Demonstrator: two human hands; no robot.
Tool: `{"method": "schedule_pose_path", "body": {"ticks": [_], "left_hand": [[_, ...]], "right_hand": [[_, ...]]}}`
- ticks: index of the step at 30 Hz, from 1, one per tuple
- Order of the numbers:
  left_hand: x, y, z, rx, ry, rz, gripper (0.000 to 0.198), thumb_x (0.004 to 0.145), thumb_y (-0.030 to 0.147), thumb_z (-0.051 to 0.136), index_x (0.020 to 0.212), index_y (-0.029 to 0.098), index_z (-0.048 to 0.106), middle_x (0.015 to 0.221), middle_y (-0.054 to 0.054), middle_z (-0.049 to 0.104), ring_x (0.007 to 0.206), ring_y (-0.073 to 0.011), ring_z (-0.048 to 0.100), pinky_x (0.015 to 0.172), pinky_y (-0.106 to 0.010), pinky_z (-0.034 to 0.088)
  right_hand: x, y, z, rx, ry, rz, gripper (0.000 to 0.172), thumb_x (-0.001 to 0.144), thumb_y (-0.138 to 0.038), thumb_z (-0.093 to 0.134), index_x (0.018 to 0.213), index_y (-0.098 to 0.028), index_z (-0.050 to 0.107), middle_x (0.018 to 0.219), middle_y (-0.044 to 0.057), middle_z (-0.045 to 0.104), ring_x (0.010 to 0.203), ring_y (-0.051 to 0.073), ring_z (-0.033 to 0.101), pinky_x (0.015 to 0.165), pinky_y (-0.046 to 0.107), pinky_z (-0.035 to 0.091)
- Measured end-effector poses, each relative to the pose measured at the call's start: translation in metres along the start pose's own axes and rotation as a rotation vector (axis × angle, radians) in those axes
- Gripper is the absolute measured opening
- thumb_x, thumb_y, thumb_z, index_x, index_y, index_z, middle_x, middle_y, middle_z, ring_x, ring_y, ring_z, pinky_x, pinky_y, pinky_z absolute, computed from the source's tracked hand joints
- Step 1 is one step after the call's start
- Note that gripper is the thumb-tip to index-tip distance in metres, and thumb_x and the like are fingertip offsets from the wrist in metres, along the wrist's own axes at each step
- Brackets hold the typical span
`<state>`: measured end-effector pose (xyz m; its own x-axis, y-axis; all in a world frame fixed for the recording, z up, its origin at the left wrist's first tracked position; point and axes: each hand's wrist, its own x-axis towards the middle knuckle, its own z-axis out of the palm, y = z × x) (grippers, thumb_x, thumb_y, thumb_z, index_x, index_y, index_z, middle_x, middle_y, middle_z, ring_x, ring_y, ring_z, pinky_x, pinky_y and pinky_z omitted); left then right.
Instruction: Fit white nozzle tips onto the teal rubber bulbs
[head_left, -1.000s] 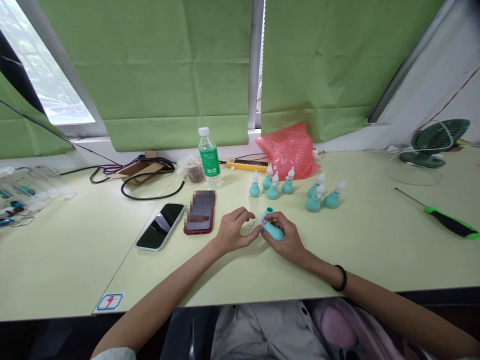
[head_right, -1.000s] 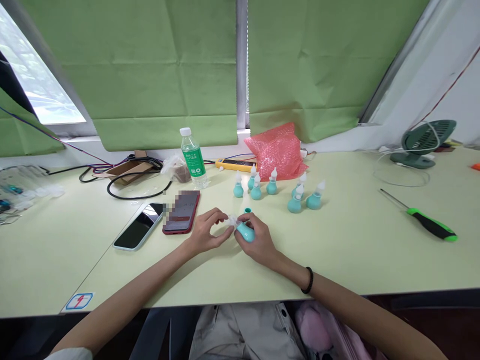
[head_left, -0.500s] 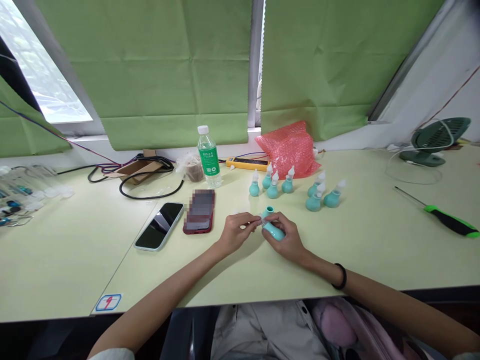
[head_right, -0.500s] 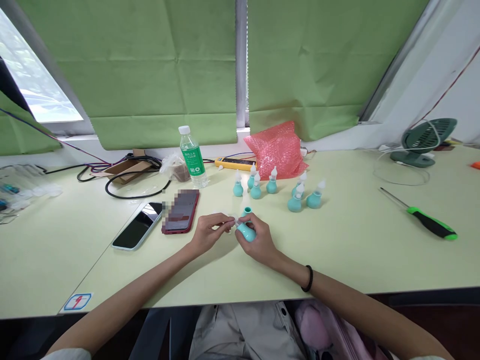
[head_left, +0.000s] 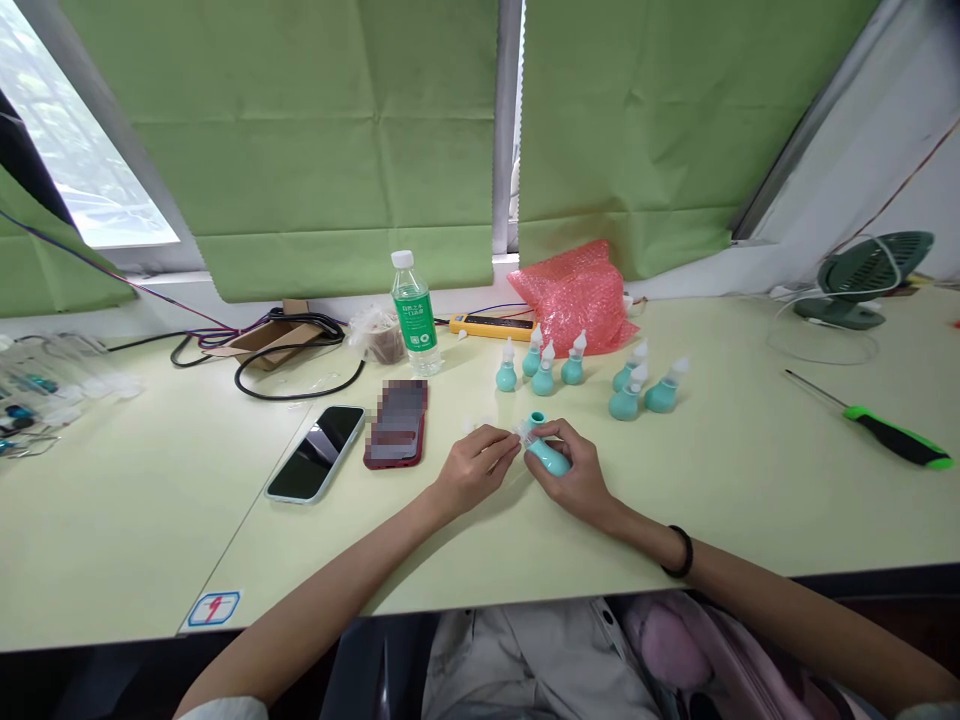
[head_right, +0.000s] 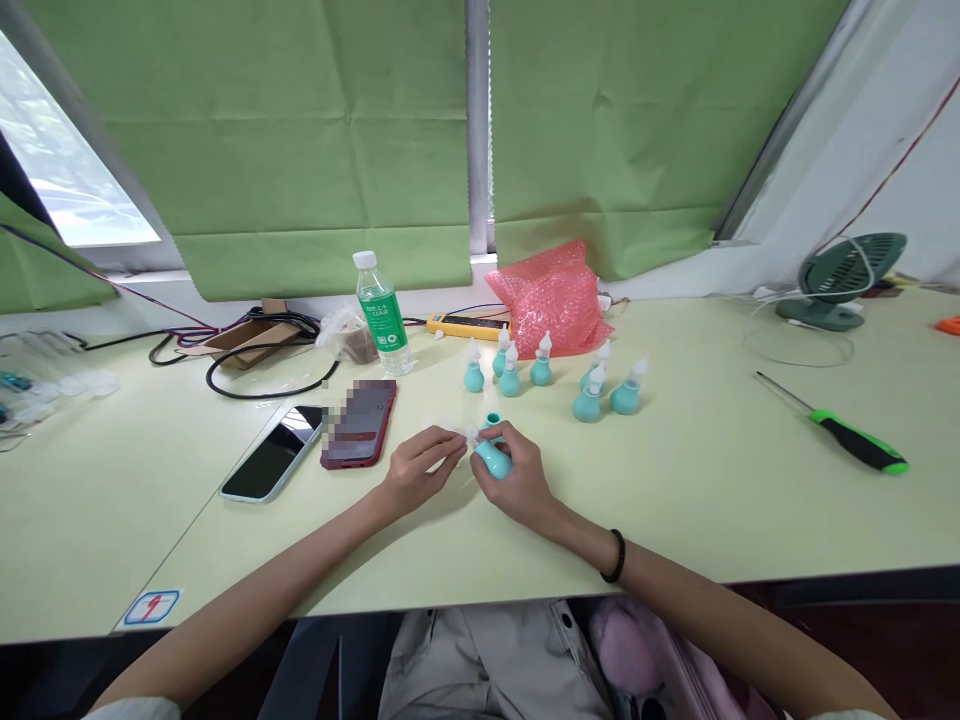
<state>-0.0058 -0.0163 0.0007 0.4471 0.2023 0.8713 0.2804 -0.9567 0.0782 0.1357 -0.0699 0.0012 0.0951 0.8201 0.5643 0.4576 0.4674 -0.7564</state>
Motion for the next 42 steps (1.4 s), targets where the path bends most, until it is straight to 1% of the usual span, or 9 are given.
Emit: {"method": "schedule_pose_path", "body": {"ticks": [8,13,21,24,29,32,34,36,42], "left_hand": [[-0.003,-0.003,-0.004,0.334,-0.176,0.150,0.015,0.076,0.009,0.043,0.089,0.015,0.048,0.066,-0.002,0.055,0.062,-0.0105,0.049,0.048,-0.020,0.035],[0.000,-0.001,-0.003,0.323,-0.193,0.078,0.008,0.077,0.013,0.042,0.079,0.014,0.050,0.058,-0.001,0.053,0.057,-0.0097,0.047,0.047,-0.020,0.033],[0.003,0.008,-0.001,0.304,-0.251,-0.137,0.016,0.080,0.017,0.034,0.076,0.014,0.049,0.053,-0.001,0.054,0.050,-0.0102,0.046,0.042,-0.021,0.028],[0.006,0.011,-0.005,0.116,-0.338,-0.321,0.018,0.081,0.022,0.031,0.080,0.015,0.047,0.051,0.001,0.050,0.045,-0.0091,0.043,0.042,-0.020,0.025],[0.020,0.009,-0.017,-0.734,-0.405,-0.755,0.021,0.080,0.036,0.032,0.082,0.016,0.040,0.039,0.008,0.032,0.033,-0.0047,0.026,0.038,-0.017,0.023],[0.029,0.003,-0.025,-1.047,-0.377,-0.862,0.025,0.080,0.040,0.032,0.082,0.016,0.039,0.035,0.010,0.026,0.032,-0.0049,0.024,0.037,-0.017,0.024],[0.033,-0.002,-0.030,-0.964,-0.400,-0.864,0.025,0.079,0.040,0.034,0.081,0.016,0.041,0.036,0.009,0.030,0.033,-0.0049,0.027,0.038,-0.017,0.024],[0.033,-0.006,-0.033,-0.698,-0.501,-0.801,0.023,0.078,0.037,0.037,0.079,0.015,0.045,0.038,0.007,0.036,0.035,-0.0047,0.029,0.039,-0.017,0.023],[0.020,-0.015,-0.028,0.128,-0.860,-0.420,0.017,0.075,0.023,0.040,0.078,0.016,0.056,0.051,-0.002,0.052,0.050,-0.0125,0.048,0.047,-0.022,0.029]], "right_hand": [[0.000,0.007,0.000,-0.170,0.005,-0.098,0.015,0.066,-0.018,0.050,0.080,-0.019,0.044,0.071,0.001,0.051,0.056,0.012,0.051,0.054,0.026,0.043],[0.002,0.008,-0.001,-0.202,0.011,-0.205,0.015,0.066,-0.016,0.049,0.080,-0.019,0.046,0.072,0.002,0.051,0.066,0.014,0.052,0.061,0.027,0.044],[0.003,0.004,-0.002,-0.193,0.028,-0.245,0.017,0.065,-0.014,0.050,0.081,-0.019,0.048,0.074,0.003,0.053,0.070,0.015,0.053,0.064,0.029,0.045],[0.004,0.005,-0.003,-0.167,0.031,-0.237,0.017,0.065,-0.015,0.051,0.081,-0.020,0.049,0.074,0.002,0.054,0.070,0.015,0.054,0.063,0.029,0.046],[0.010,0.008,-0.009,-0.108,0.082,-0.190,0.019,0.062,-0.017,0.055,0.080,-0.019,0.050,0.074,0.002,0.056,0.066,0.014,0.055,0.061,0.027,0.047],[0.013,0.010,-0.015,-0.072,0.142,-0.116,0.019,0.063,-0.019,0.055,0.081,-0.019,0.050,0.074,0.002,0.056,0.067,0.015,0.056,0.060,0.027,0.047],[0.015,0.009,-0.017,-0.052,0.176,-0.082,0.019,0.064,-0.020,0.055,0.082,-0.019,0.049,0.074,0.002,0.055,0.067,0.015,0.056,0.059,0.026,0.047],[0.015,0.007,-0.018,-0.046,0.181,-0.071,0.020,0.064,-0.022,0.056,0.083,-0.019,0.049,0.074,0.003,0.055,0.068,0.015,0.056,0.059,0.027,0.047],[0.012,0.002,-0.013,-0.087,0.113,-0.065,0.025,0.061,-0.025,0.059,0.084,-0.019,0.052,0.077,0.003,0.058,0.069,0.016,0.055,0.063,0.029,0.047]]}}
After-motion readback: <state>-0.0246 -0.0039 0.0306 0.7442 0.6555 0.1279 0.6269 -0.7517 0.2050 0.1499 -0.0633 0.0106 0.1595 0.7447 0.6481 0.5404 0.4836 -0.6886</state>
